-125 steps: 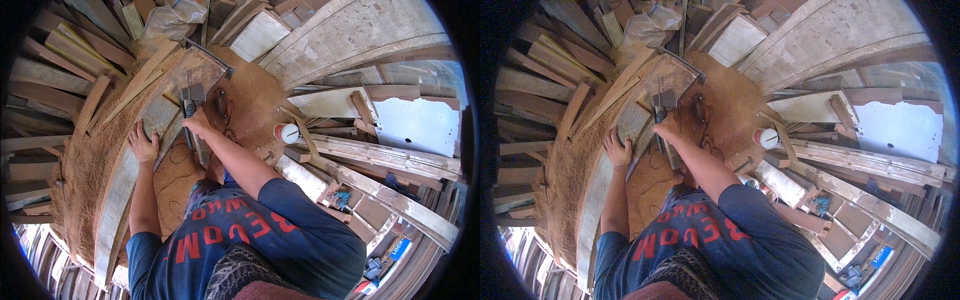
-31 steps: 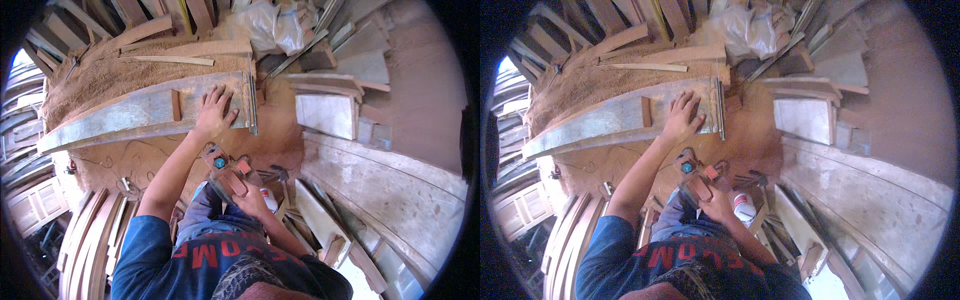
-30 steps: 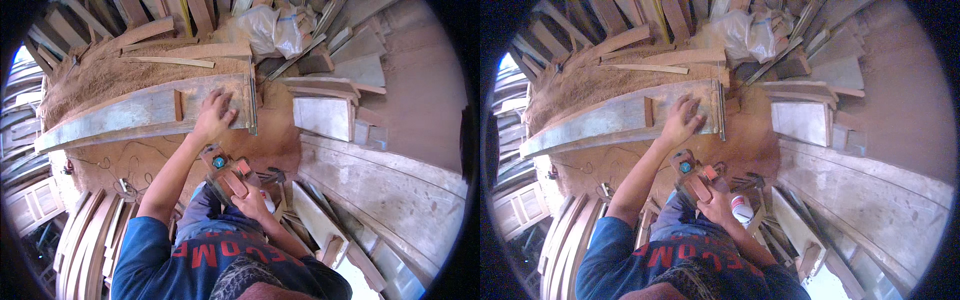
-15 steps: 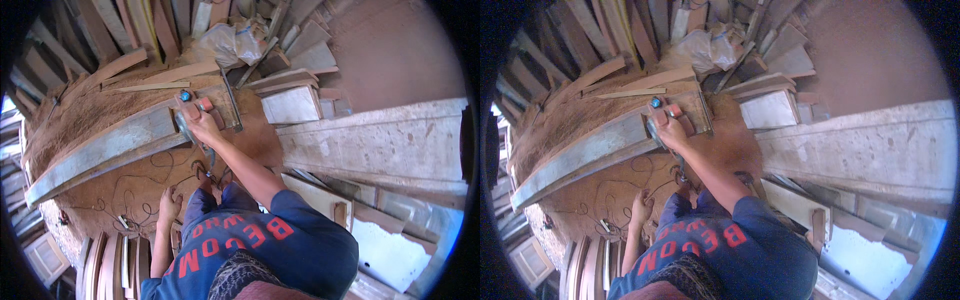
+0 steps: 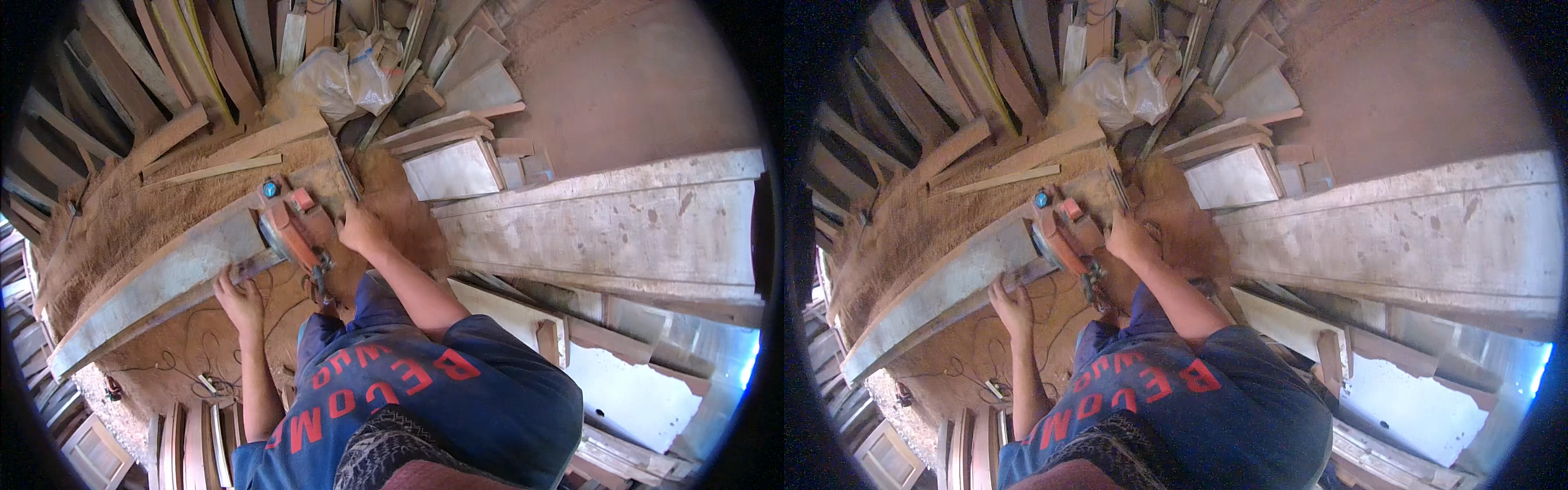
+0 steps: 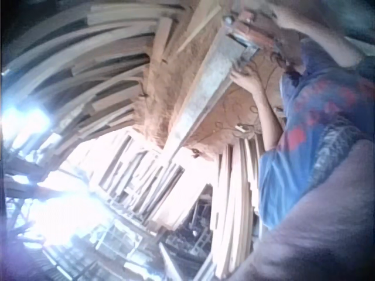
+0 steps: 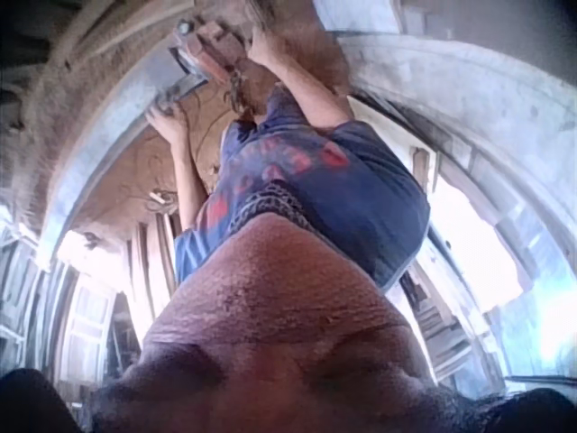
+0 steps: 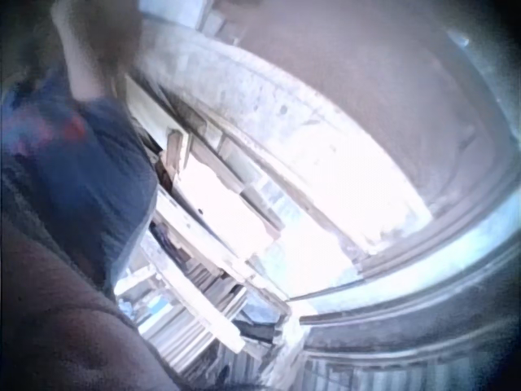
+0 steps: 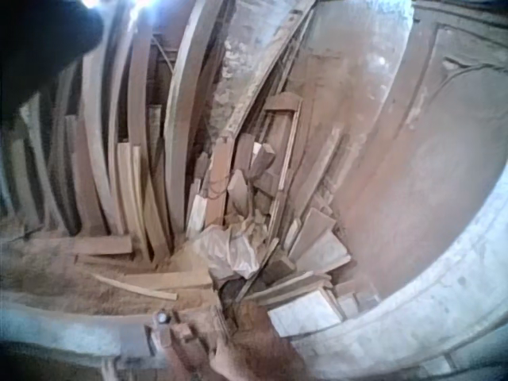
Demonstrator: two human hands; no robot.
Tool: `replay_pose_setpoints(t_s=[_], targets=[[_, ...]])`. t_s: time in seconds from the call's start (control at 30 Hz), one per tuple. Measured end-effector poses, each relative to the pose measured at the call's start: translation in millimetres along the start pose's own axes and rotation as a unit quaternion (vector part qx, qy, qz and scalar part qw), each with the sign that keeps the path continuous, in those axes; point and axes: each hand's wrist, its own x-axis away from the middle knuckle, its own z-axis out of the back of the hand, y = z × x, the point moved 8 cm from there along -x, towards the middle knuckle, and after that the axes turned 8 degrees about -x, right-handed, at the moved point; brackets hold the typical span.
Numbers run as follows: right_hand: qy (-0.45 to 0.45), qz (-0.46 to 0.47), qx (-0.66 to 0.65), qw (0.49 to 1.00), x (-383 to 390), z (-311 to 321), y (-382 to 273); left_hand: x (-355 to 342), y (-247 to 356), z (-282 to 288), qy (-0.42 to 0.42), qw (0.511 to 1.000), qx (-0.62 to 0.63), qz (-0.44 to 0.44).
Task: The person uses a chisel and a small axe to shape and smooth a long wooden plank. They repeatedly chip away at the wood's surface, flip the plank to work on different sides, and inspect the progress by running their hand along the surface.
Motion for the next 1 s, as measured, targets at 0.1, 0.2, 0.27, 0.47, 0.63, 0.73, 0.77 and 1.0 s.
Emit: replay_pose_setpoints(t_s=[0.1, 0.2, 0.27, 0.47, 0.63, 0.73, 0.77, 1.0], targets=[[-0.1, 0.031, 0.018, 0.994, -17.6, -32.9, 15.4, -45.3, -11.9, -11.6, 0.02, 0.994, -0.077, 0.073], [-0.116, 0.07, -0.014, 0.991, -29.5, -50.5, 37.4, -71.9, -36.8, -42.8, -0.035, 0.965, -0.166, 0.201], [-0.125, 0.076, -0.052, 0.988, -41.8, -40.6, 39.2, -73.5, -55.3, -74.8, -0.113, 0.942, -0.201, 0.243], [-0.112, 0.031, -0.123, 0.986, -65.1, -11.6, 79.8, -50.3, -83.1, -98.9, -0.146, 0.946, -0.162, 0.24], [-0.205, -0.049, -0.294, 0.932, -86.1, -44.5, 115.6, -49.0, -87.6, -98.2, -0.159, 0.938, -0.17, 0.258], [-0.247, -0.051, -0.25, 0.935, -96.4, -29.1, 110.1, -47.8, -82.9, -96.4, -0.176, 0.932, -0.171, 0.267], [-0.217, -0.037, -0.276, 0.936, -100.2, -24.1, 107.7, -49.1, -83.0, -96.9, -0.177, 0.931, -0.173, 0.268], [-0.175, 0.078, -0.184, 0.964, -180.8, 31.8, 114.5, -37.3, -86.7, -98.5, -0.179, 0.929, -0.187, 0.266]])
